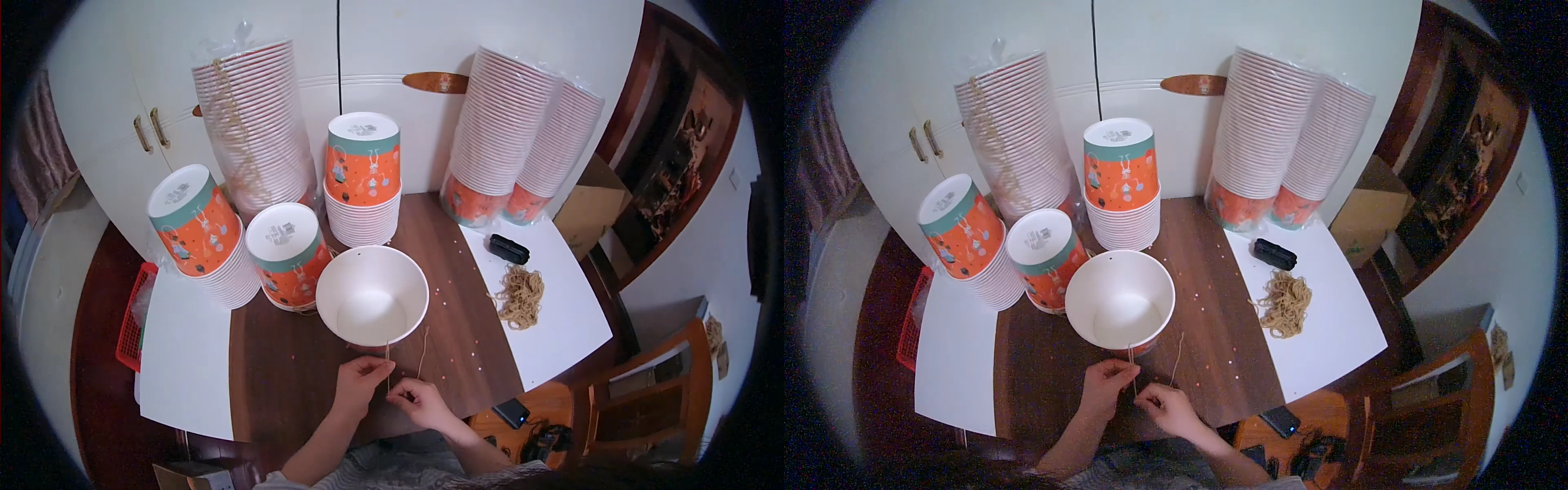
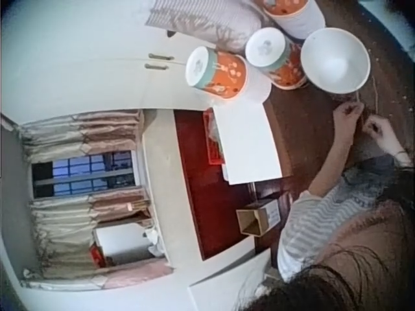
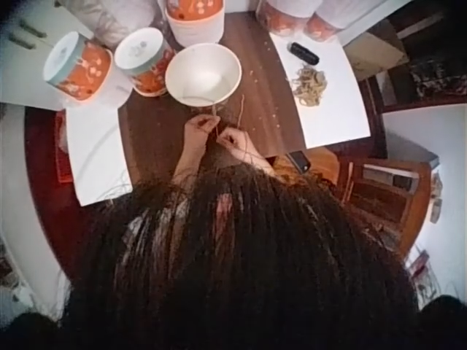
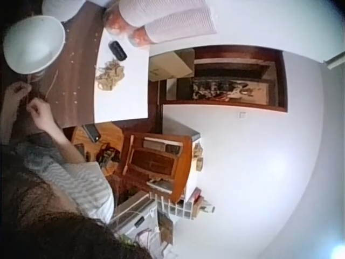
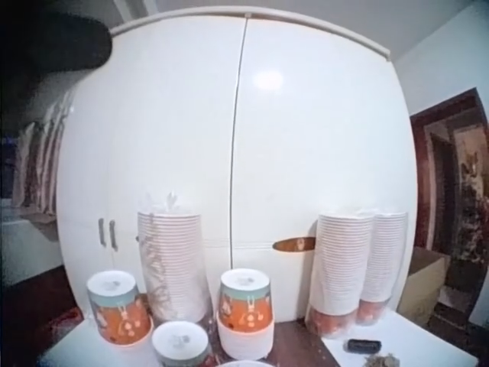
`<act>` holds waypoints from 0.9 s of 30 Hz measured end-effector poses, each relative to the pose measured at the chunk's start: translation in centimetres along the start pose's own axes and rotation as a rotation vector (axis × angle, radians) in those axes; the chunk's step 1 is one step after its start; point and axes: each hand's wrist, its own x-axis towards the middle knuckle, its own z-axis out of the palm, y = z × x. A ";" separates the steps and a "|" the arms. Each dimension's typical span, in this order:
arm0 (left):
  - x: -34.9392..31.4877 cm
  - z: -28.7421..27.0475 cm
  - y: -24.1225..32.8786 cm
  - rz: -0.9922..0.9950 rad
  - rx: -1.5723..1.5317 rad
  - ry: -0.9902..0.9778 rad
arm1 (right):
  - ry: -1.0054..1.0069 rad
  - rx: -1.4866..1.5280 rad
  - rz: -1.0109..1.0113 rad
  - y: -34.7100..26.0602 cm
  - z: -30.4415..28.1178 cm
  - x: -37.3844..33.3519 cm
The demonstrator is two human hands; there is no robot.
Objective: Thread and tie thin red strings through pre-punched holes in paper buckets to create handles.
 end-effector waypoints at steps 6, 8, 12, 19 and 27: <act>1.3 0.6 -0.1 -0.243 -0.577 -0.099 | -0.076 -0.130 -0.137 0.4 0.2 -1.0; 1.5 0.7 -0.2 -0.284 -0.645 -0.122 | -0.077 -0.167 -0.143 0.5 0.2 -1.1; 1.8 0.9 -0.2 -0.357 -0.777 -0.188 | -0.126 -0.244 -0.127 0.6 -0.3 -1.3; 1.8 1.5 0.5 -0.220 -0.563 0.006 | -0.148 -0.210 -0.174 -0.8 -0.6 -1.8; 1.8 1.4 0.9 -0.203 -0.441 -0.018 | -0.226 -0.246 -0.168 -1.0 -1.0 -1.9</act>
